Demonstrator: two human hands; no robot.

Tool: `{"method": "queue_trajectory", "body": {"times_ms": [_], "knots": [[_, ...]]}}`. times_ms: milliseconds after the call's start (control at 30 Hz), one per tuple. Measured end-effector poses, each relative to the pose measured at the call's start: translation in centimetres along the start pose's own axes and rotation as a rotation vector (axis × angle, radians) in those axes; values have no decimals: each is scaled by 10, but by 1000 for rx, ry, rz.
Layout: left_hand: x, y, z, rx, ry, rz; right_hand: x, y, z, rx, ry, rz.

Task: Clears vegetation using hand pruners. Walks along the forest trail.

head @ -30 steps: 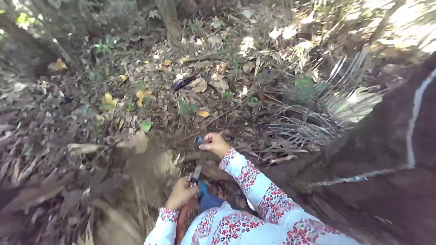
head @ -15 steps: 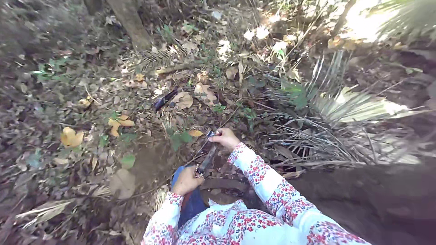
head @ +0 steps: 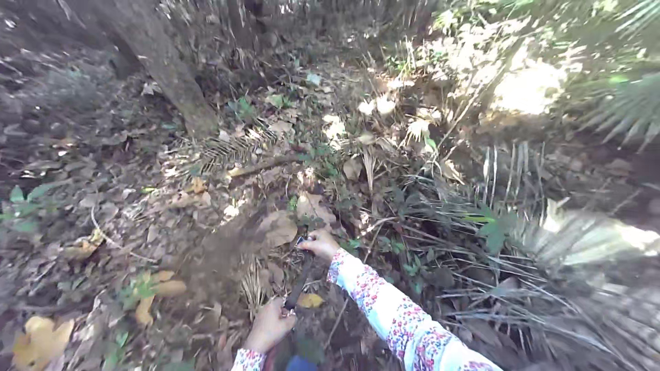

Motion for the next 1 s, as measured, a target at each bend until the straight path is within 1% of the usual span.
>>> {"method": "queue_trajectory", "body": {"times_ms": [67, 133, 300, 400, 467, 567, 667, 767, 900, 1000], "knots": [[-41, -34, 11, 23, 17, 51, -27, 21, 26, 10, -72, 10], [-69, -71, 24, 59, 52, 82, -59, 35, 46, 16, -159, 25], [-117, -149, 72, 177, 116, 107, -131, 49, 102, -1, -334, 36], [-142, -184, 115, 226, 134, 101, -161, 42, 152, -42, -403, 52], [-157, -207, 152, 232, 148, 113, -180, 29, 193, -56, -426, 59], [-183, -243, 219, 246, 160, 132, -212, 7, 266, -6, -466, 107], [-220, -285, 292, 238, 161, 100, -261, -21, 352, 33, -568, 225], [-270, -331, 354, 219, 162, -60, -315, -12, 423, 15, -563, 290], [-338, -388, 432, 217, 145, -247, -384, 21, 506, 26, -524, 121], [-380, -431, 477, 214, 154, -372, -417, 26, 578, -38, -590, 121]]}}
Point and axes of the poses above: each hand's wrist, its own z-axis towards the middle knuckle, its own x-axis out of the palm, y = z × x, the point moved 6 cm from there along z, towards the middle knuckle, and after that the axes turned 13 degrees about -x, right-handed, at the moved point
